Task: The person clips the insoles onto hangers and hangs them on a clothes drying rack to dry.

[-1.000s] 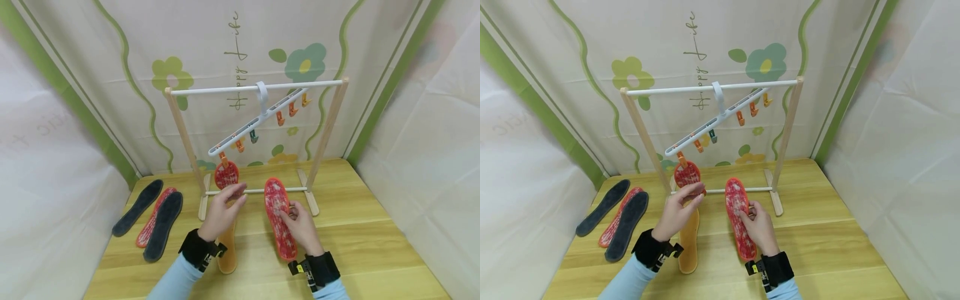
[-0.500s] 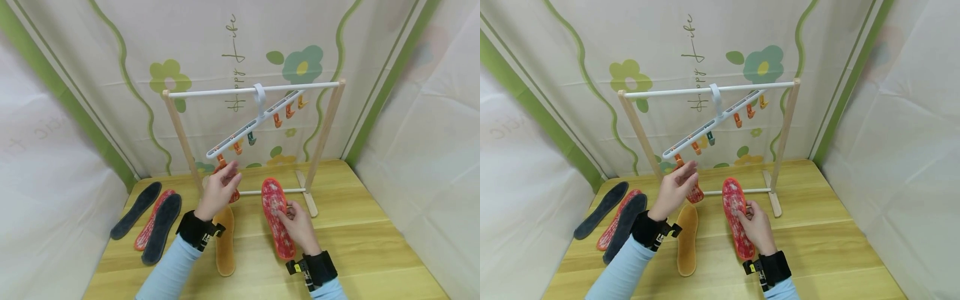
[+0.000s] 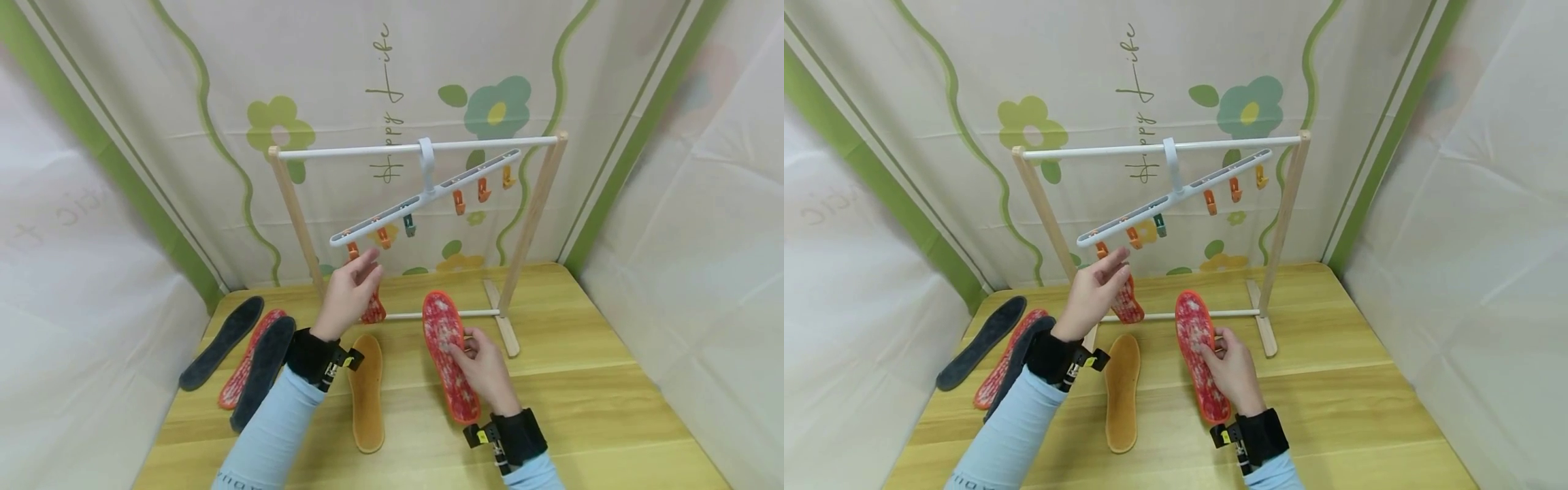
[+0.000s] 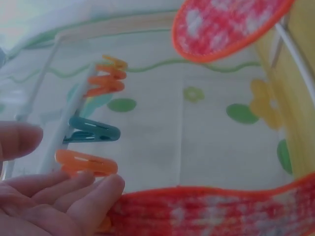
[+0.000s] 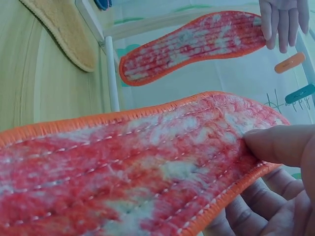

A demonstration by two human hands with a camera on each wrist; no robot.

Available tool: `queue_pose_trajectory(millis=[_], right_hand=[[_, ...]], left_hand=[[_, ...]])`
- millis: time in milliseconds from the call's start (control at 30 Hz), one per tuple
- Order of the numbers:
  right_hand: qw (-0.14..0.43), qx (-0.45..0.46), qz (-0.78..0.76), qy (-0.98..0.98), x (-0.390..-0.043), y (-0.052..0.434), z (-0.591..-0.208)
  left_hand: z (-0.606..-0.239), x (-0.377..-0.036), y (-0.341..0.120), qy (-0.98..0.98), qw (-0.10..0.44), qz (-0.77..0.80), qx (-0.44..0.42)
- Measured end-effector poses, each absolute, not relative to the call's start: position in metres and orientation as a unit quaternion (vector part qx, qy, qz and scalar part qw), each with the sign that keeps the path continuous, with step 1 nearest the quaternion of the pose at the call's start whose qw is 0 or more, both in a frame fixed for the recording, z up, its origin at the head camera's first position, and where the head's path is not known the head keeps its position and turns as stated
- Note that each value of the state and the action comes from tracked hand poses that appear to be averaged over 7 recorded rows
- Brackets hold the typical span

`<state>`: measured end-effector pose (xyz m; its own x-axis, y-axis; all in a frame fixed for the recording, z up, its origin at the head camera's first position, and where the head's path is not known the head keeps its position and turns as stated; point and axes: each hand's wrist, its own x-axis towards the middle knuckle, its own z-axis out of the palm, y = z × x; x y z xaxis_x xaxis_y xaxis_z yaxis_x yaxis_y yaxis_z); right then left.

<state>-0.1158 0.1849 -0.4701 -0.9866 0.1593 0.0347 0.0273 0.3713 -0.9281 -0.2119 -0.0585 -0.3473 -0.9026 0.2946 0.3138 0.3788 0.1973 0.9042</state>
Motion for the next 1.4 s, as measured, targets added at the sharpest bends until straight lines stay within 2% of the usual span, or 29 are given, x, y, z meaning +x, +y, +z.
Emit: queue_pose_trajectory(millis=[633, 933, 1100, 1400], right_hand=[[0.061, -0.044, 0.556, -0.828, -0.118, 0.188, -0.475], [0.05, -0.05, 0.56, -0.826, -0.118, 0.193, -0.475], [0.056, -0.042, 0.554, -0.83, -0.12, 0.191, -0.474], [0.065, -0.014, 0.553, -0.831, -0.13, 0.181, -0.469]], left_hand=[[-0.326, -0.264, -0.028, -0.653, -0.063, -0.743, -0.133], [-0.336, -0.276, -0.031, -0.641, -0.048, -0.752, -0.146], [-0.334, -0.274, -0.035, -0.648, -0.046, -0.744, -0.16], [-0.327, -0.266, -0.034, -0.648, -0.055, -0.748, -0.134]])
